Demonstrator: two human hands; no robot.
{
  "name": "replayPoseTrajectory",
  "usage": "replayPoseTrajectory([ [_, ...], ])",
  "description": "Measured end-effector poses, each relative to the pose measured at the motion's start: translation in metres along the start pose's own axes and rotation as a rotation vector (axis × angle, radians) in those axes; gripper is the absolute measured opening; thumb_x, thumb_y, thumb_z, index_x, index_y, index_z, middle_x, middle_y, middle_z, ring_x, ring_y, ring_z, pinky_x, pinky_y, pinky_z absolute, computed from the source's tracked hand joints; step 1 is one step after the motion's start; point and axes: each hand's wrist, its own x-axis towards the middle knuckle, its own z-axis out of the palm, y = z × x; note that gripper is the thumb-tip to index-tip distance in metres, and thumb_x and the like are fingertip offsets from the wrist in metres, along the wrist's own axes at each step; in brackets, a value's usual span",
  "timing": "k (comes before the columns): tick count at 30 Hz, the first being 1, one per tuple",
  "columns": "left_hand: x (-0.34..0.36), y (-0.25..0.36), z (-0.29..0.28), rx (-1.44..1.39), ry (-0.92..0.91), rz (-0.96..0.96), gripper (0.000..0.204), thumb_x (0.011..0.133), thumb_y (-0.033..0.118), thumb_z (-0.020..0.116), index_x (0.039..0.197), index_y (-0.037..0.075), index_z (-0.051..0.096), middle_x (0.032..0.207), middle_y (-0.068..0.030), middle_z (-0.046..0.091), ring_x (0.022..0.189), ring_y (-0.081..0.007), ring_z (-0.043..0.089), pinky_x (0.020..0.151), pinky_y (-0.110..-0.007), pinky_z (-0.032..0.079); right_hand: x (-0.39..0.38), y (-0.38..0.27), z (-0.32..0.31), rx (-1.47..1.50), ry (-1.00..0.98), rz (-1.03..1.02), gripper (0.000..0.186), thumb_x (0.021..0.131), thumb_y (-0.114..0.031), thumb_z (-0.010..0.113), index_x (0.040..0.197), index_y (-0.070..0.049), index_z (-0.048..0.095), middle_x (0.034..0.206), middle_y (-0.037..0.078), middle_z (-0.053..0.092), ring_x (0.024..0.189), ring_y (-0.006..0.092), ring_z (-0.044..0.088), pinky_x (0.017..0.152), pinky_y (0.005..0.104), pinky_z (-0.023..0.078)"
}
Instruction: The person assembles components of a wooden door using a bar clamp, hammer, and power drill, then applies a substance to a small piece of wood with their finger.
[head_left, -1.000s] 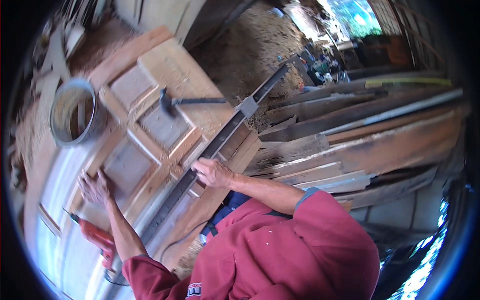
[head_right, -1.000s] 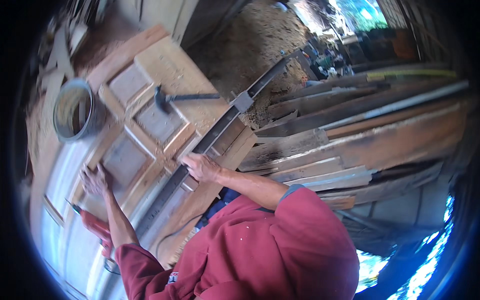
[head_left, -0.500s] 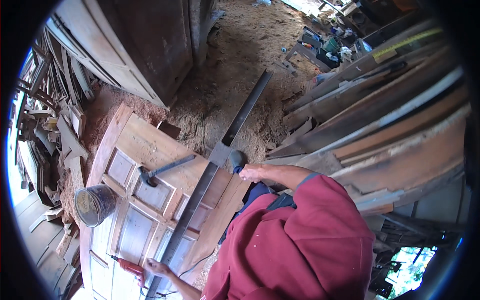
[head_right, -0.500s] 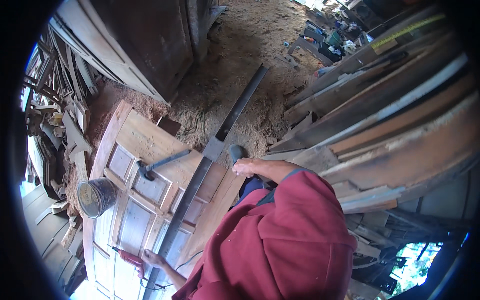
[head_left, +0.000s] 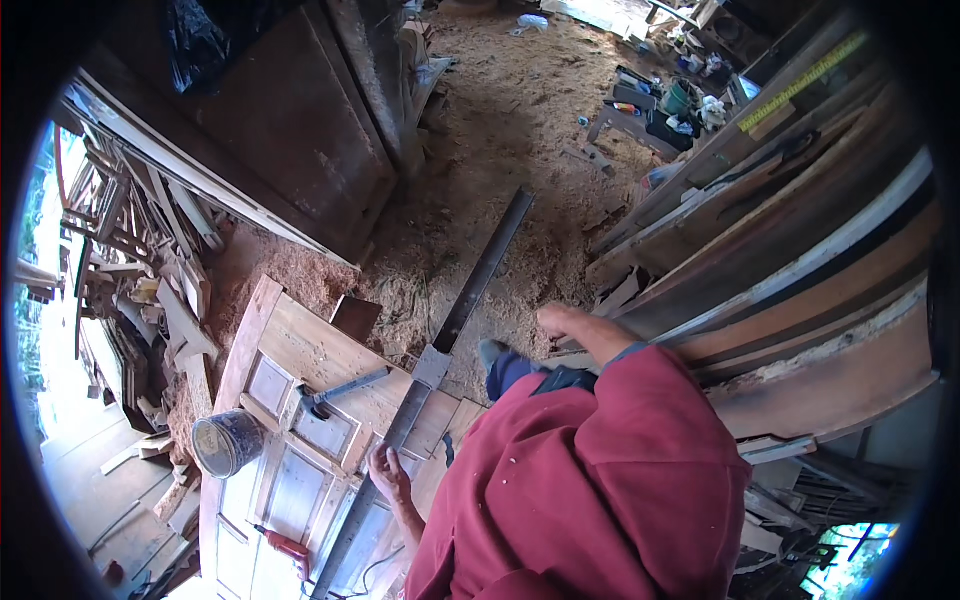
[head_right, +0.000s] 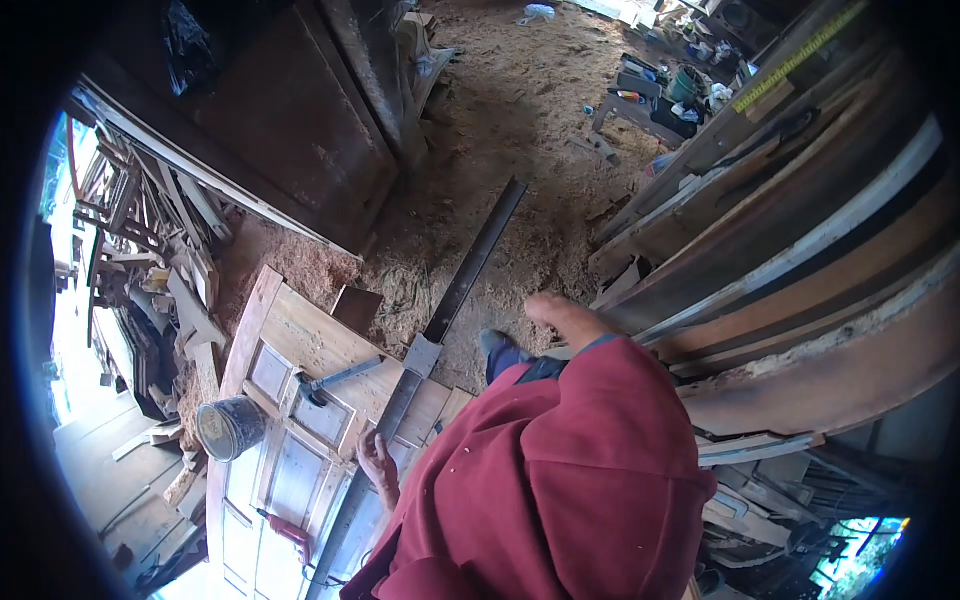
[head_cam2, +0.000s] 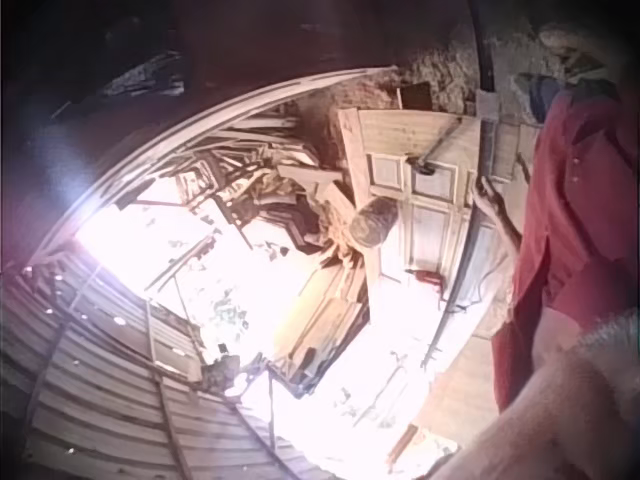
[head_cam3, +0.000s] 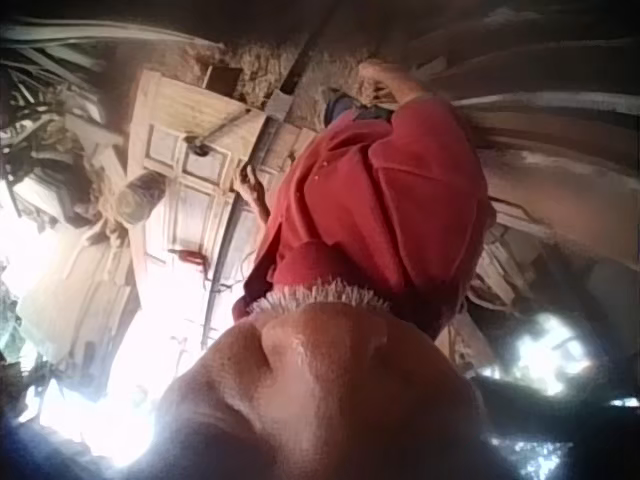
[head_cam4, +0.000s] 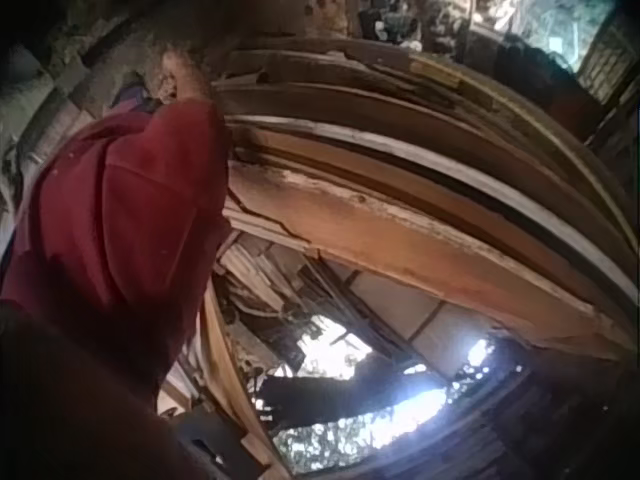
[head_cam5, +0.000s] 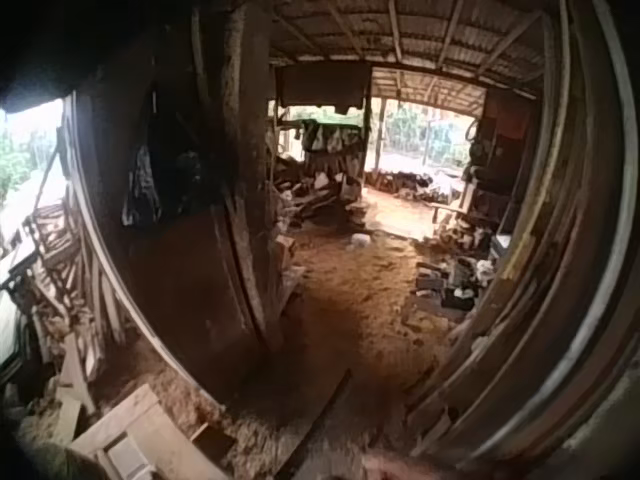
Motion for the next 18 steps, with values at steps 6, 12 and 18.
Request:
replayPoseTrajectory([
  [6, 0.016, 0.000, 0.008, 0.103, 0.021, -0.140, 0.022, 0.096, 0.020, 0.063, 0.109, 0.003, 0.069, 0.103, -0.0140, 0.068, 0.083, -0.0254, 0.068, 0.076, -0.036, 0.054, 0.019, 0.042, -0.053, 0.095, -0.180, 0.045, 0.013, 0.078, -0.009, 0.070, 0.084, -0.001, 0.078, 0.085, 0.019, 0.075, 0.082, 0.0315, 0.075, 0.072, 0.0441, 0.060],
  [12, 0.093, 0.100, 0.123, 0.039, -0.052, -0.053, 0.020, 0.097, 0.018, 0.063, 0.107, 0.003, 0.069, 0.102, -0.0144, 0.067, 0.082, -0.0236, 0.068, 0.073, -0.035, 0.054, 0.057, 0.194, -0.064, 0.296, 0.042, 0.276, 0.016, 0.084, -0.005, 0.060, 0.084, 0.003, 0.075, 0.080, 0.023, 0.072, 0.072, 0.0353, 0.072, 0.066, 0.0461, 0.057],
  [18, 0.233, 0.234, 0.347, 0.183, -0.257, 0.305, 0.042, 0.090, 0.025, 0.070, 0.125, 0.003, 0.060, 0.122, -0.0235, 0.061, 0.111, -0.0390, 0.061, 0.095, -0.048, 0.049, 0.096, 0.356, -0.075, 0.588, -0.315, 0.174, 0.020, 0.089, -0.016, 0.059, 0.097, -0.006, 0.075, 0.085, 0.014, 0.075, 0.079, 0.0296, 0.074, 0.070, 0.0437, 0.059],
])
